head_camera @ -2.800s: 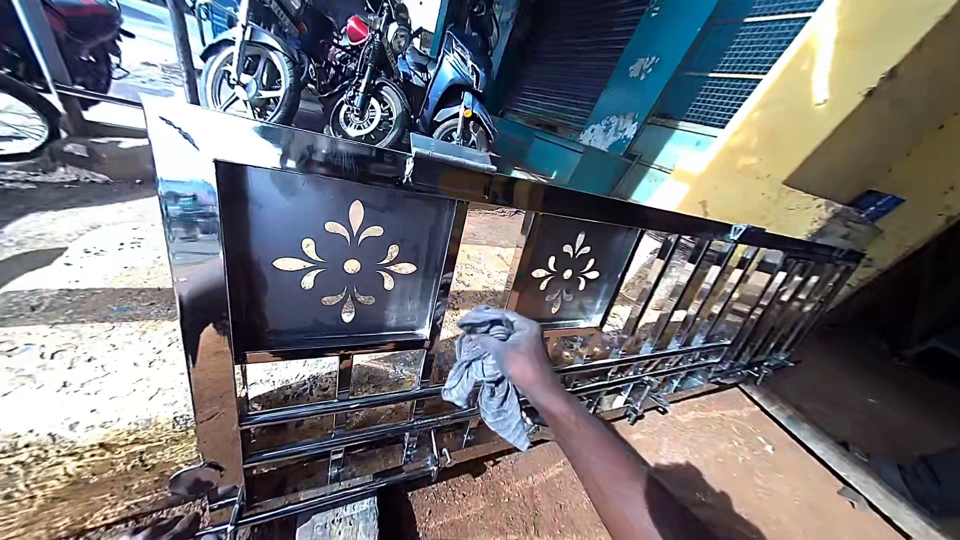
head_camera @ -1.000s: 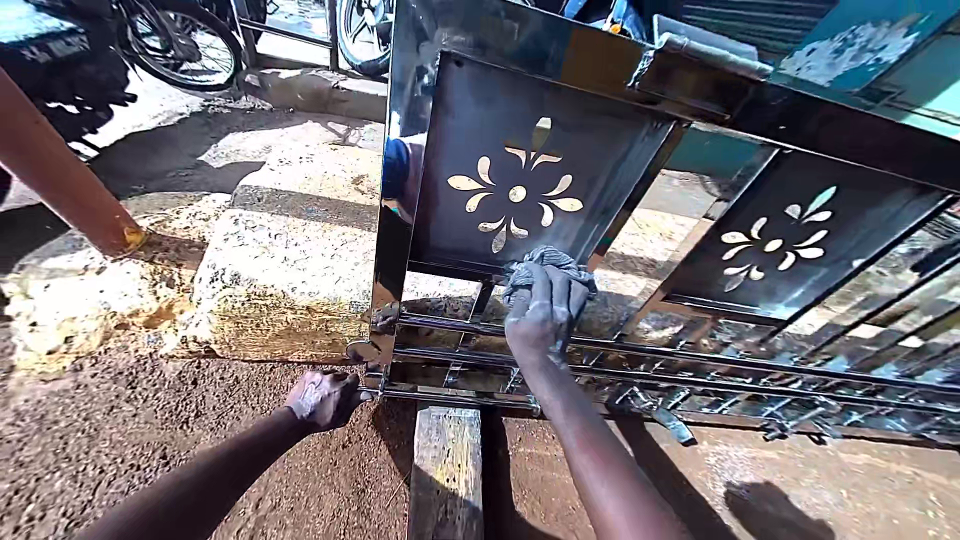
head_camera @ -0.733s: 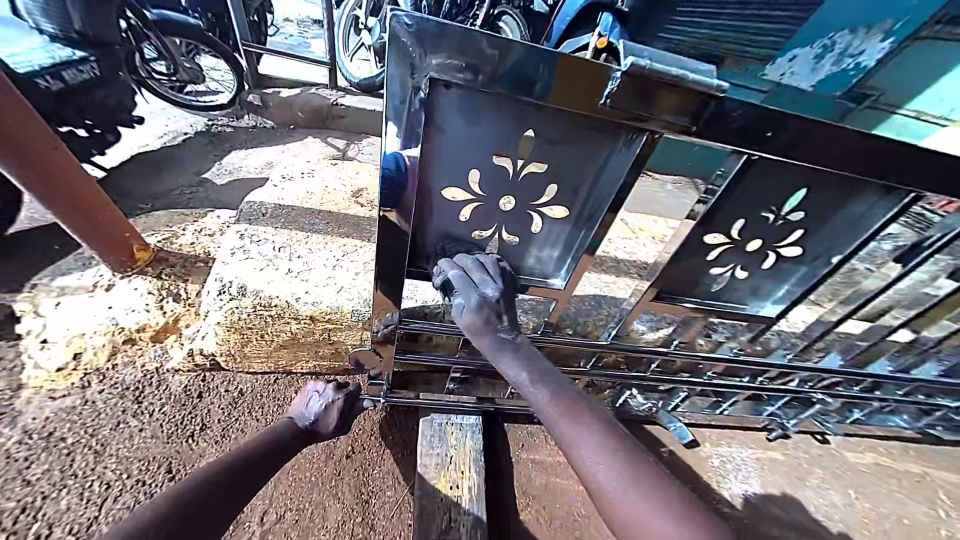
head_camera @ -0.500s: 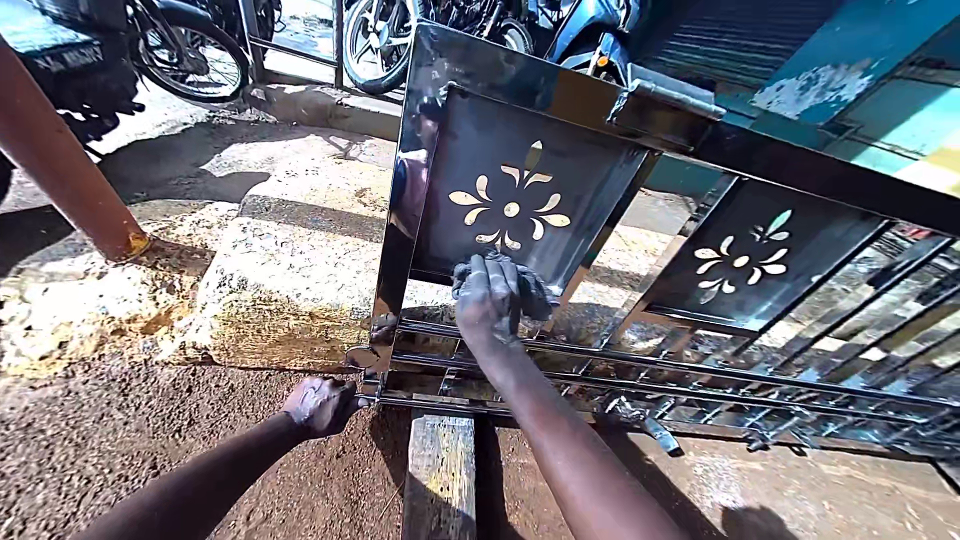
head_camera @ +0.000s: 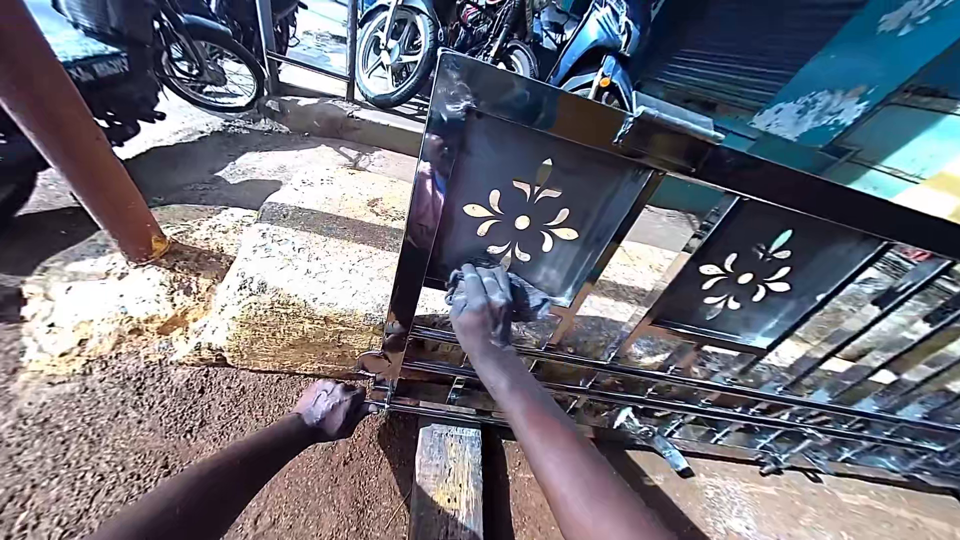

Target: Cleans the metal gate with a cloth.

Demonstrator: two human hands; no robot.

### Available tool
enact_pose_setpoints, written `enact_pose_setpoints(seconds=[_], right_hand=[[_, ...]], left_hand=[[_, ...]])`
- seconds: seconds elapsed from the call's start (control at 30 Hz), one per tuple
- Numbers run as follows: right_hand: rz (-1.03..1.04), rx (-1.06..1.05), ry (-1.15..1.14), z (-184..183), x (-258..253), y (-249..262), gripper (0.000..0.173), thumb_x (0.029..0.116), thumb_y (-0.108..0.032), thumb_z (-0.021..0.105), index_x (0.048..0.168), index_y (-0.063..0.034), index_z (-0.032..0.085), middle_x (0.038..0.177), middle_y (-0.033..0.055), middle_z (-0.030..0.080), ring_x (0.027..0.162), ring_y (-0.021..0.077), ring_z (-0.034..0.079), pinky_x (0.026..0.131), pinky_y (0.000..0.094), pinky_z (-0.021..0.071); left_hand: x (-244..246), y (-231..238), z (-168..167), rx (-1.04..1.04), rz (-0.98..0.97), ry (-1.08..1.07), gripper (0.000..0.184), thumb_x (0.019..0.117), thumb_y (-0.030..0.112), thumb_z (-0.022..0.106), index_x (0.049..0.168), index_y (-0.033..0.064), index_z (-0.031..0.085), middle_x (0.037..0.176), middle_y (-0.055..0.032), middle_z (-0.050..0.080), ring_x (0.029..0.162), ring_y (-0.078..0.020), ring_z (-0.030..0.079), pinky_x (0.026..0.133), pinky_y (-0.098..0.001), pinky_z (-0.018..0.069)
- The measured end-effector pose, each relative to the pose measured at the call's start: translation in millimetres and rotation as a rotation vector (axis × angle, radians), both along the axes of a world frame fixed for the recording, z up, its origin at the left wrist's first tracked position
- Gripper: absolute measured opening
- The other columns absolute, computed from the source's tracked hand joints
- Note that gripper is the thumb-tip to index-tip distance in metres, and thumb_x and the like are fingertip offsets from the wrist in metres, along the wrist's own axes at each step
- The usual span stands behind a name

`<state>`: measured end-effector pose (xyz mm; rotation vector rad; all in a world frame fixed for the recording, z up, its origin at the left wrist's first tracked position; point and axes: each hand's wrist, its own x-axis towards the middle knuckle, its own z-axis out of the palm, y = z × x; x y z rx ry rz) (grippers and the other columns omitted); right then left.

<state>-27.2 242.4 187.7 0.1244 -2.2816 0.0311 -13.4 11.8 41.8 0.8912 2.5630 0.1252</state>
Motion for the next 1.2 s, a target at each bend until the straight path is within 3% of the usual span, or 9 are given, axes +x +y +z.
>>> enact_pose_setpoints(seconds=[0.1,0.2,0.33,0.5,0.6,0.73,0.87,1.0,1.2], right_hand=[[0.263,-0.185,0.121,29,-7,-23,0.02,0.0832,-0.001,0.069,0.102,0.0011,0.076,0.09,0.0157,0.073,0.09,0.0324,0.071,0.08,0.0429,0.06],[0.415,-0.192,0.259,54,-22,5,0.021,0.0827,-0.004,0.068,0.1,0.0013,0.078,0.091,0.015,0.076,0.085,0.0291,0.074,0.079,0.0387,0.0606],[0.413,-0.252,0.609,158,-70,-12,0.02,0.079,0.004,0.069,0.097,0.0025,0.079,0.09,0.0174,0.077,0.084,0.032,0.073,0.078,0.0398,0.0561],[0.589,0.115,0.184,42,-26,32,0.019,0.0912,-0.01,0.059,0.094,-0.0069,0.077,0.096,0.0076,0.077,0.102,0.0306,0.07,0.095,0.0468,0.0543],[0.638,0.405,0.159,53,-33,50,0.02,0.0946,-0.016,0.058,0.096,-0.012,0.078,0.095,0.0035,0.078,0.099,0.026,0.072,0.092,0.0427,0.052],[0.392,0.309,0.437,140,-63,38,0.022,0.0943,-0.008,0.056,0.1,-0.004,0.078,0.103,0.0123,0.079,0.103,0.0358,0.071,0.091,0.0492,0.0516],[0.182,0.214,0.475,138,-68,-5,0.028,0.0934,-0.013,0.051,0.104,-0.0045,0.076,0.122,0.0152,0.074,0.123,0.0386,0.064,0.104,0.0535,0.0465],[0.046,0.331,0.414,146,-50,55,0.031,0.0983,-0.021,0.051,0.113,-0.0212,0.078,0.117,-0.0022,0.077,0.111,0.0315,0.066,0.094,0.0551,0.0404],[-0.244,0.11,0.364,154,2,152,0.036,0.1039,-0.02,0.045,0.116,-0.0063,0.076,0.106,0.015,0.078,0.096,0.0464,0.067,0.084,0.0676,0.0409]], left_hand=[[-1,-2,2,0.0,-0.007,0.001,0.064,0.1076,0.053,0.029,0.111,-0.0008,0.063,0.108,-0.025,0.07,0.107,-0.045,0.068,0.09,-0.063,0.0519],[-1,-2,0,0.03,-0.024,0.017,0.065,0.1077,0.054,0.028,0.112,-0.0009,0.064,0.108,-0.0257,0.07,0.106,-0.0456,0.068,0.09,-0.0639,0.052],[0,0,-3,0.054,-0.01,0.025,0.066,0.1072,0.054,0.029,0.11,-0.0008,0.064,0.106,-0.0252,0.07,0.105,-0.0448,0.069,0.089,-0.0636,0.0524],[0,0,-2,0.037,-0.012,0.001,0.064,0.1073,0.053,0.029,0.111,-0.0001,0.063,0.106,-0.0245,0.07,0.105,-0.0447,0.069,0.089,-0.0629,0.0524],[3,-1,-2,0.048,-0.006,-0.002,0.064,0.1075,0.053,0.029,0.111,-0.0004,0.063,0.107,-0.0247,0.07,0.106,-0.0445,0.069,0.089,-0.0631,0.0524],[-1,-2,-6,0.064,-0.026,0.018,0.064,0.1071,0.053,0.03,0.109,-0.0007,0.064,0.105,-0.0246,0.071,0.104,-0.0444,0.069,0.088,-0.0627,0.0531],[-1,-7,-19,0.089,-0.029,0.086,0.066,0.1062,0.055,0.03,0.107,0.0,0.066,0.1,-0.0236,0.072,0.1,-0.0433,0.071,0.085,-0.0611,0.0546],[-1,-5,-29,0.144,-0.03,0.184,0.064,0.1047,0.055,0.034,0.1,0.0013,0.068,0.091,-0.0217,0.073,0.091,-0.0419,0.073,0.078,-0.0603,0.0567],[-1,-1,-17,0.037,0.011,0.066,0.065,0.1055,0.057,0.032,0.112,0.0025,0.067,0.105,-0.0232,0.072,0.101,-0.0441,0.071,0.084,-0.063,0.0546]])
